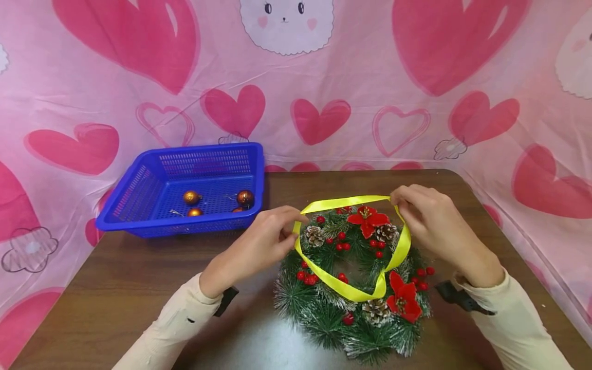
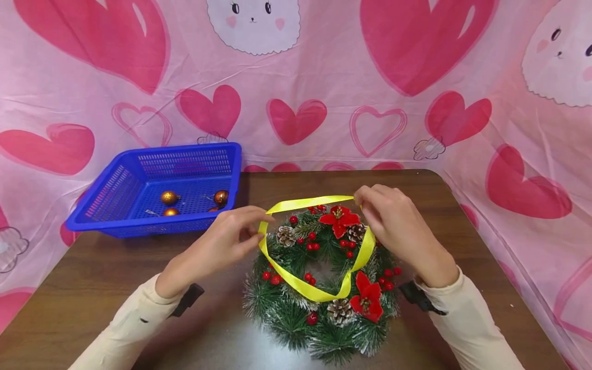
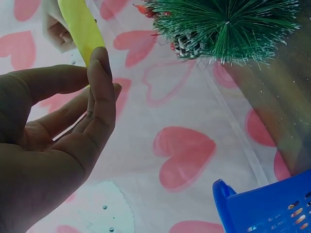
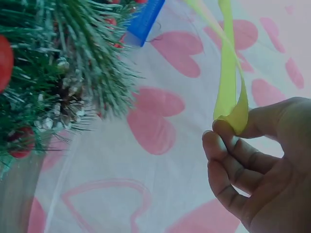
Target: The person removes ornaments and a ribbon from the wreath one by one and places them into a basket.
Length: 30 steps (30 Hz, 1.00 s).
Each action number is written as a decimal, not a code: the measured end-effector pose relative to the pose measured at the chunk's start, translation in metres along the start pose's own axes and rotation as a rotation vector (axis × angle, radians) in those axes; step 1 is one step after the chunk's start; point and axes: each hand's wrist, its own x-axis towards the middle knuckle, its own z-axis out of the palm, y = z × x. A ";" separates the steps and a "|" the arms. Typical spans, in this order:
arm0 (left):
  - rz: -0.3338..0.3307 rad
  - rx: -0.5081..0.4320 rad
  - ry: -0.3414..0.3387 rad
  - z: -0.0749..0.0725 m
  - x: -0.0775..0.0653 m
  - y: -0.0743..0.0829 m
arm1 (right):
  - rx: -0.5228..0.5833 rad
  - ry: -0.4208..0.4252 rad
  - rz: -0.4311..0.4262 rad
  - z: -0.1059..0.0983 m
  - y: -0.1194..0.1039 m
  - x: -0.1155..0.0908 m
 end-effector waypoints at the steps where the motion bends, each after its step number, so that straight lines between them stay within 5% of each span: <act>1: 0.004 0.002 0.003 -0.001 0.000 0.000 | -0.001 -0.005 -0.007 -0.001 0.000 0.000; 11: -0.019 0.003 0.064 -0.020 -0.004 0.001 | -0.054 -0.002 -0.019 0.001 -0.004 0.000; 23: -0.079 0.024 0.091 -0.036 -0.005 -0.003 | 0.099 -0.031 -0.071 0.013 -0.020 0.000; 30: -0.052 0.021 0.187 -0.052 -0.005 -0.003 | 0.098 -0.056 -0.156 0.015 -0.025 0.009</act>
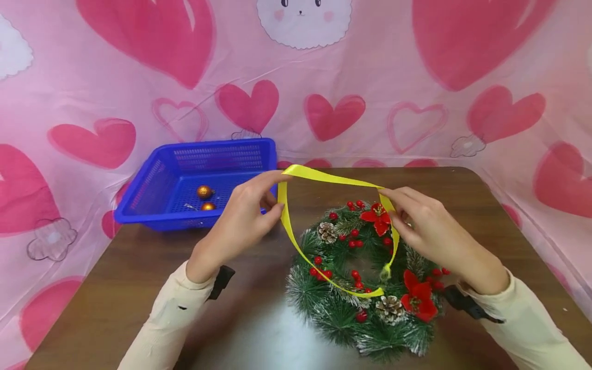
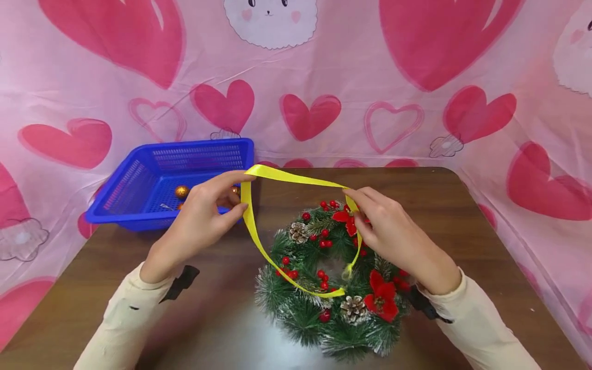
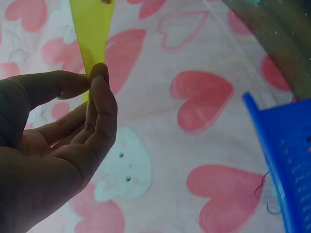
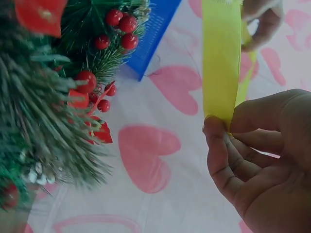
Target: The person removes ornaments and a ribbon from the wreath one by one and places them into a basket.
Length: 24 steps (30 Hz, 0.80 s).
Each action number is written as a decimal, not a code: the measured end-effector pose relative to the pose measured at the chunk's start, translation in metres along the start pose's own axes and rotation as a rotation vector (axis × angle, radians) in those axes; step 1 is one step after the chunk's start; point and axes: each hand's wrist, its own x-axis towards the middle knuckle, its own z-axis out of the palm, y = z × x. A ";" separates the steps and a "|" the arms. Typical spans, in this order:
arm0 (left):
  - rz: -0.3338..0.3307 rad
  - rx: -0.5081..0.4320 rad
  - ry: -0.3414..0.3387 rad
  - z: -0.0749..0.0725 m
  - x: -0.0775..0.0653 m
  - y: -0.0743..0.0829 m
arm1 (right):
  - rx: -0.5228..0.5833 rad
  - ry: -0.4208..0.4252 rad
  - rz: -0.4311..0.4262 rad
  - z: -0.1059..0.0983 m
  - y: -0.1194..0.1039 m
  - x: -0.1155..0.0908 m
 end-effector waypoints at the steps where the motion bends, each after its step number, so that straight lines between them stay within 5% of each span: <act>1: 0.007 0.005 0.015 -0.003 0.000 0.000 | -0.007 -0.005 -0.013 0.000 0.000 0.003; 14: -0.038 0.110 0.201 -0.055 -0.004 0.003 | -0.082 -0.083 -0.099 -0.009 -0.007 0.063; 24: -0.088 0.188 0.274 -0.071 -0.003 -0.010 | -0.086 -0.185 -0.107 0.001 -0.007 0.104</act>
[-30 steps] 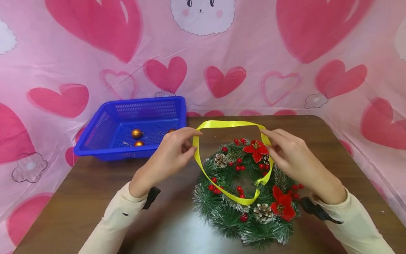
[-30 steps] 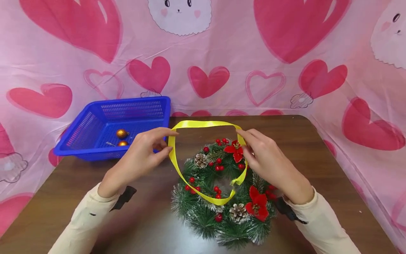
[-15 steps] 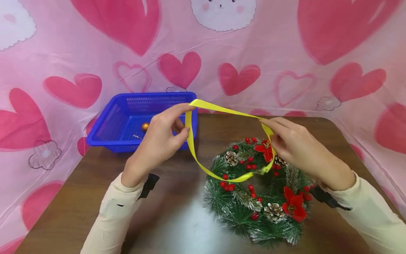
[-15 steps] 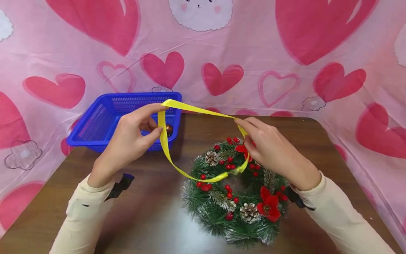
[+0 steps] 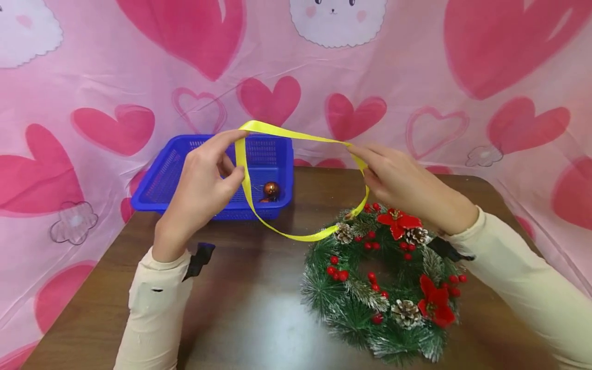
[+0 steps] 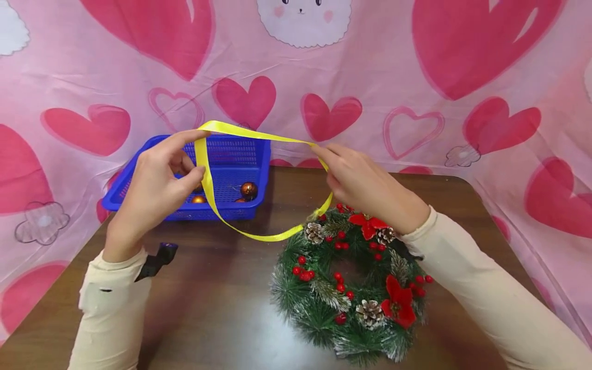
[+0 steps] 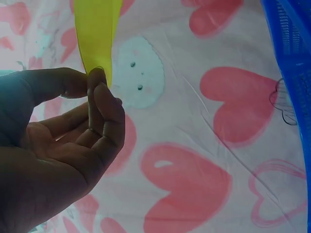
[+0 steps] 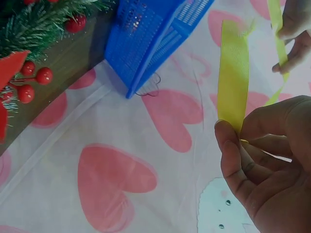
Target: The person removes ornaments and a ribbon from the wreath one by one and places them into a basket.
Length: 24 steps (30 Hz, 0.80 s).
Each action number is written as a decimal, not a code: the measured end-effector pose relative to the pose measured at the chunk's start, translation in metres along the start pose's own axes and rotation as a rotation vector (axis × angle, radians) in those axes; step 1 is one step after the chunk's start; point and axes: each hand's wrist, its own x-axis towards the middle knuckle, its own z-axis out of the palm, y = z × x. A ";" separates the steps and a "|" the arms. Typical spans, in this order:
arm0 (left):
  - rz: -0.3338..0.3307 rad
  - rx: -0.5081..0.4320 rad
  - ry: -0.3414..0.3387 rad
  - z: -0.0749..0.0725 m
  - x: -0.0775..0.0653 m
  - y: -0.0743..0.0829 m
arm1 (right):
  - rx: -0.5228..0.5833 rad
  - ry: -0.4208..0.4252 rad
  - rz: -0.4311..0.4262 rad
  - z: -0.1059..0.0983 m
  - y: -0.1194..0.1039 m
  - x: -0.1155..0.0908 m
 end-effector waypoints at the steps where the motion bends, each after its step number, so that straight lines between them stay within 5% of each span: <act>1: -0.007 0.006 -0.004 0.000 0.000 -0.002 | -0.002 -0.008 0.010 0.001 0.001 0.003; 6: -0.054 0.035 -0.015 -0.001 0.001 -0.011 | 0.017 -0.024 0.064 0.007 0.008 0.021; 18: -0.144 0.127 0.025 -0.011 -0.003 -0.046 | 0.070 0.022 0.047 0.027 0.018 0.074; 24: -0.235 0.166 0.030 -0.019 -0.008 -0.069 | 0.164 -0.036 0.098 0.048 0.016 0.107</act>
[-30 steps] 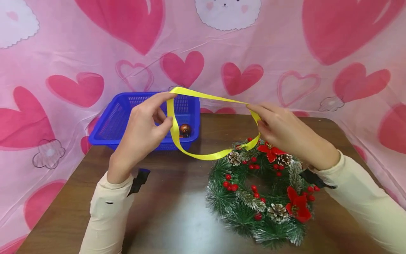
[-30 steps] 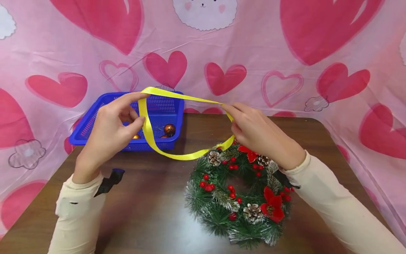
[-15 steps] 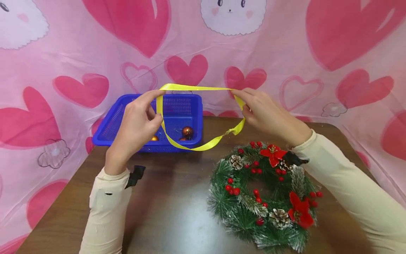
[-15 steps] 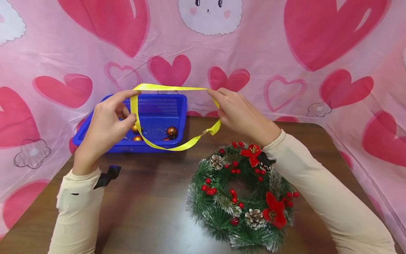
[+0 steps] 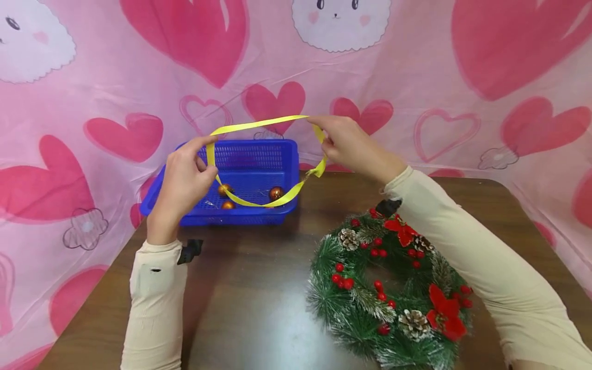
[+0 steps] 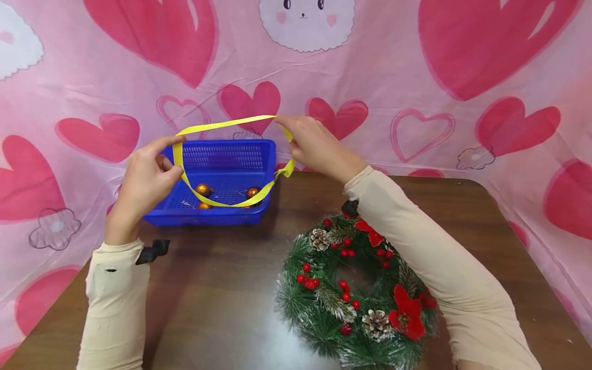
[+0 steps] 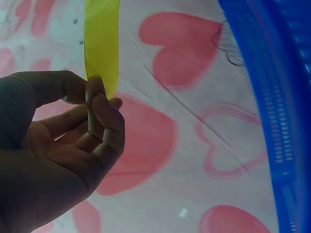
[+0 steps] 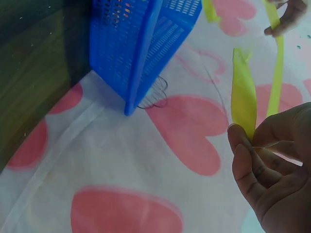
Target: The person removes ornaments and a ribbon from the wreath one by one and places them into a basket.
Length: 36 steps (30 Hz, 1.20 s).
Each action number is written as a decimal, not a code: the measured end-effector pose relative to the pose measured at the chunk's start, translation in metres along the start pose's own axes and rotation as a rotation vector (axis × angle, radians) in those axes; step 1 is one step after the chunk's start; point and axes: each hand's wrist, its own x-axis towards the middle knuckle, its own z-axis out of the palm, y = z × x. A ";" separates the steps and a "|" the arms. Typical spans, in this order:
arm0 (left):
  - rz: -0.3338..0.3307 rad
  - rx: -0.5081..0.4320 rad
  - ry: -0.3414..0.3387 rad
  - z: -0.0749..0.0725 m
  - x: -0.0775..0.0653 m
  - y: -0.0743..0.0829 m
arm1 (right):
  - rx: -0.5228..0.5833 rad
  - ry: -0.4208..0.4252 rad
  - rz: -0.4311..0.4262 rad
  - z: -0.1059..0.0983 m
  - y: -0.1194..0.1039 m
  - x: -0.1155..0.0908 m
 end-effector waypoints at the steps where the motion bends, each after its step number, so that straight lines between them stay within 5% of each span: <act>1: -0.017 0.004 -0.001 -0.001 -0.001 -0.004 | 0.030 -0.018 0.017 0.004 0.000 0.005; 8: -0.101 0.025 0.002 -0.006 -0.002 -0.027 | 0.242 -0.086 0.116 0.029 -0.006 0.037; 15: -0.153 0.059 0.038 -0.015 0.000 -0.043 | 0.211 -0.140 0.094 0.055 -0.008 0.053; 28: -0.123 0.050 -0.106 0.017 0.004 -0.060 | 0.184 -0.239 0.100 0.086 0.001 0.042; 36: -0.137 0.110 -0.175 0.014 0.005 -0.055 | 0.118 -0.261 0.022 0.074 0.000 0.030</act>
